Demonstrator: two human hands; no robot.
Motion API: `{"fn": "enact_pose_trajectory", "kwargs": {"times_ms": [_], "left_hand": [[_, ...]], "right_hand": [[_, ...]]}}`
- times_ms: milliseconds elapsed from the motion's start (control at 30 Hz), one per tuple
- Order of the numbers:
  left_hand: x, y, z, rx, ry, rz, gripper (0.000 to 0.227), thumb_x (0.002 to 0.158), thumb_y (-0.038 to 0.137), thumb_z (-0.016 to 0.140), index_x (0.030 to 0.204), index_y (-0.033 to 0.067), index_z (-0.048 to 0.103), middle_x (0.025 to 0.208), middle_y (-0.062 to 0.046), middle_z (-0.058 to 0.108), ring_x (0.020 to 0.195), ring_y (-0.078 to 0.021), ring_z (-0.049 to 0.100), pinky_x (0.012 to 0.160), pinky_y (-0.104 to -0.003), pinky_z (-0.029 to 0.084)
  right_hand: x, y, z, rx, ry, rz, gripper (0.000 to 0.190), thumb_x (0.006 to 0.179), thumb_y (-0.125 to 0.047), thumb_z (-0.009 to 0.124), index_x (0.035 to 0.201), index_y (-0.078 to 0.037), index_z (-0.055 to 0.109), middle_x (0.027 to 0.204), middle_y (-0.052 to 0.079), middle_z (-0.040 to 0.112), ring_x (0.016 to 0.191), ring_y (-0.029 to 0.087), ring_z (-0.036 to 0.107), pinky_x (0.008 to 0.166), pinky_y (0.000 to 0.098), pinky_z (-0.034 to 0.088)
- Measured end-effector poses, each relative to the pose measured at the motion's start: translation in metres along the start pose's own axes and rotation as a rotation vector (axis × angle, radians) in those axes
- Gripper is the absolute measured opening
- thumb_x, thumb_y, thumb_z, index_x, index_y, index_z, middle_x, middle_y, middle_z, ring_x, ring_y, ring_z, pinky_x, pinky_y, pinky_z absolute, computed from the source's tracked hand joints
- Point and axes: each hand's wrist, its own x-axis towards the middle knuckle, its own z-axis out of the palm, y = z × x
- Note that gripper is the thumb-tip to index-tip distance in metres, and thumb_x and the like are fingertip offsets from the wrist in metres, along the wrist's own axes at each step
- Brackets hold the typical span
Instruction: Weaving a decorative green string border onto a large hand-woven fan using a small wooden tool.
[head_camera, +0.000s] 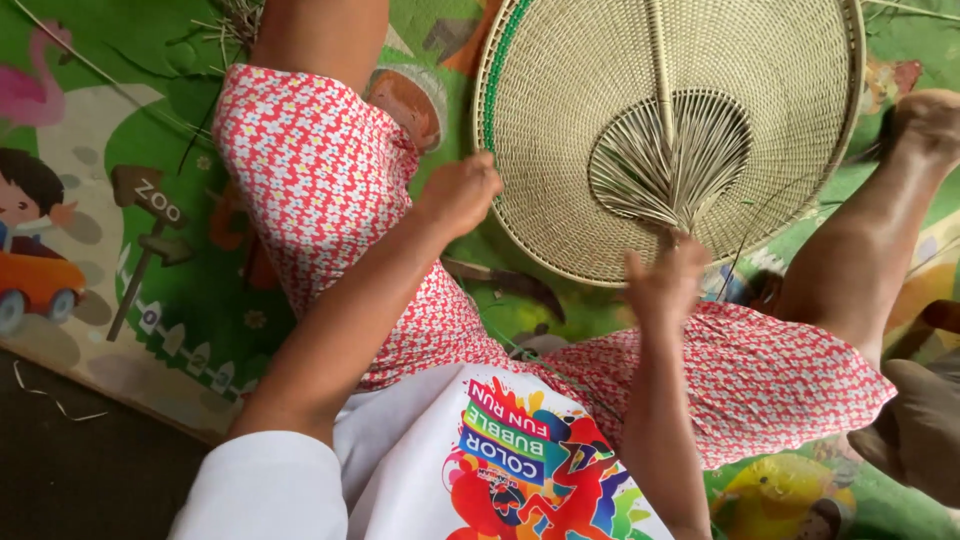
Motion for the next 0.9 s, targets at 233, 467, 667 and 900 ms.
{"fn": "enact_pose_trajectory", "kwargs": {"times_ms": [233,467,667,900], "left_hand": [[-0.045,0.043,0.043,0.101,0.144,0.112,0.015,0.086,0.008,0.057,0.088,-0.0004,0.07,0.087,-0.025,0.071,0.066,-0.044,0.073,0.061,-0.056,0.059],[-0.059,0.042,0.074,0.491,0.41,0.355,0.016,0.074,-0.002,0.063,0.068,0.0078,0.075,0.069,-0.012,0.059,0.047,-0.0266,0.065,0.041,-0.041,0.051],[-0.067,0.051,0.127,0.565,0.523,0.352,0.011,0.072,0.007,0.062,0.066,0.0125,0.069,0.063,-0.005,0.055,0.044,-0.0182,0.062,0.039,-0.037,0.047],[-0.031,0.086,0.126,0.28,0.333,0.199,0.004,0.088,0.009,0.064,0.088,0.0057,0.066,0.091,-0.011,0.057,0.055,-0.0276,0.069,0.05,-0.044,0.057]], "right_hand": [[0.013,0.075,0.022,0.327,-0.315,0.68,0.078,0.057,-0.009,0.087,0.128,-0.008,0.056,0.099,0.018,0.071,0.064,0.034,0.073,0.054,0.0455,0.061],[0.035,0.078,0.055,0.665,-0.002,0.626,0.072,0.072,-0.022,0.097,0.13,-0.007,0.055,0.113,0.025,0.06,0.078,0.034,0.072,0.061,0.0401,0.063],[0.107,0.05,0.041,0.552,0.106,0.237,0.05,0.085,-0.027,0.091,0.12,-0.004,0.064,0.106,0.024,0.066,0.091,0.042,0.069,0.076,0.0509,0.056],[0.168,0.024,-0.009,0.656,-0.113,0.104,0.069,0.105,-0.034,0.083,0.157,-0.011,0.044,0.162,0.028,0.021,0.116,0.057,0.061,0.101,0.054,0.058]]}}
